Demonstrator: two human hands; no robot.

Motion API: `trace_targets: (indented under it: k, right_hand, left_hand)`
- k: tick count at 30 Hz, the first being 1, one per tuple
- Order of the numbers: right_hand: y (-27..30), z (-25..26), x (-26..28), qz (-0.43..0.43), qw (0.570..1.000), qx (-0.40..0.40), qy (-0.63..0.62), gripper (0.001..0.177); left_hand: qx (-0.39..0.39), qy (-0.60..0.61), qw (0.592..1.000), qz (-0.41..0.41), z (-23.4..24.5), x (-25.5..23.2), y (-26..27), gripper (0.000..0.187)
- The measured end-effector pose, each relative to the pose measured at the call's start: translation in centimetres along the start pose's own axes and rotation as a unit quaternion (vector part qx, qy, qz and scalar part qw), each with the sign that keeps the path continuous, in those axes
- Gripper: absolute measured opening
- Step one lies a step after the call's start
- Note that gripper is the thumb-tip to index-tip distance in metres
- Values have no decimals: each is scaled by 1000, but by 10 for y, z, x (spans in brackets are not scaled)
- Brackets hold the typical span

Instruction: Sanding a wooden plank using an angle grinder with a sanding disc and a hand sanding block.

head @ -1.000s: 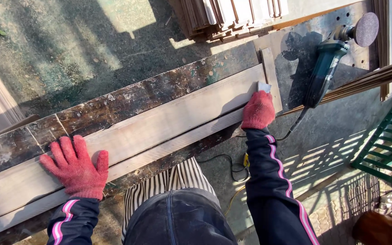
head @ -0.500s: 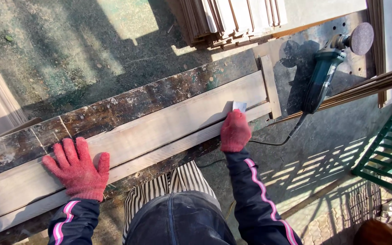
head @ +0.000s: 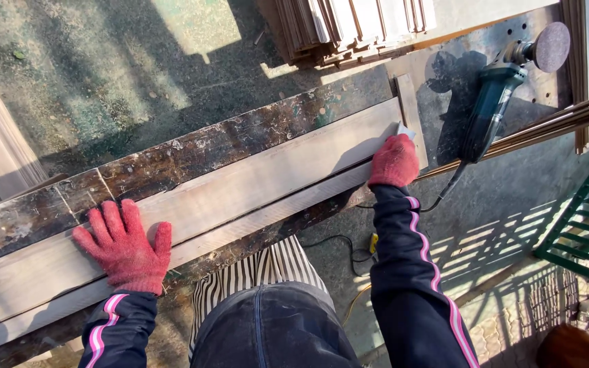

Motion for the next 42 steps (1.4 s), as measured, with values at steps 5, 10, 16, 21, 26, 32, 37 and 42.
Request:
trace_targets:
  k: [5,10,16,21,26,32,37,42]
  right_hand:
    - [94,107,122,133,948,-48,-284,28]
    - [158,131,185,305,903,188,-238,27]
    - [0,55,58,156,954,-16,-254,9]
    - [20,0,68,32,997,13,-76,25]
    - [187,109,257,327,917,20,-228,31]
    - [86,102,178,276,939,20,-203,8]
    - [-11,-15,37,99,993,-9,-60,24]
    - [18,-24,45,-137,955,73,-253,29]
  left_hand:
    - [-8,-4,1000,2,0,0,-6,69]
    - [12,3,1000,17,-8,3,5,73]
    - [-1,4,1000,21,-5,0,0,70]
    - [20,-103,993,53,-21,3,12,81]
    - [25,-54,996,69,-28,10,13,81]
    - [47,-39,995,78,-36,13,19,82]
    - [25,49,987,151,-32,33,42,83]
    - [107,-64,948,295,11,97,111,107]
Point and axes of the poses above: each hand's wrist, its own y-axis away from the middle knuckle, its own z-axis out of the back of the hand, x = y × z, the point moved 2 cm from there along -y, towards the middle knuckle, and after that the axes turned 8 degrees about -x, right-handed, at the moved point
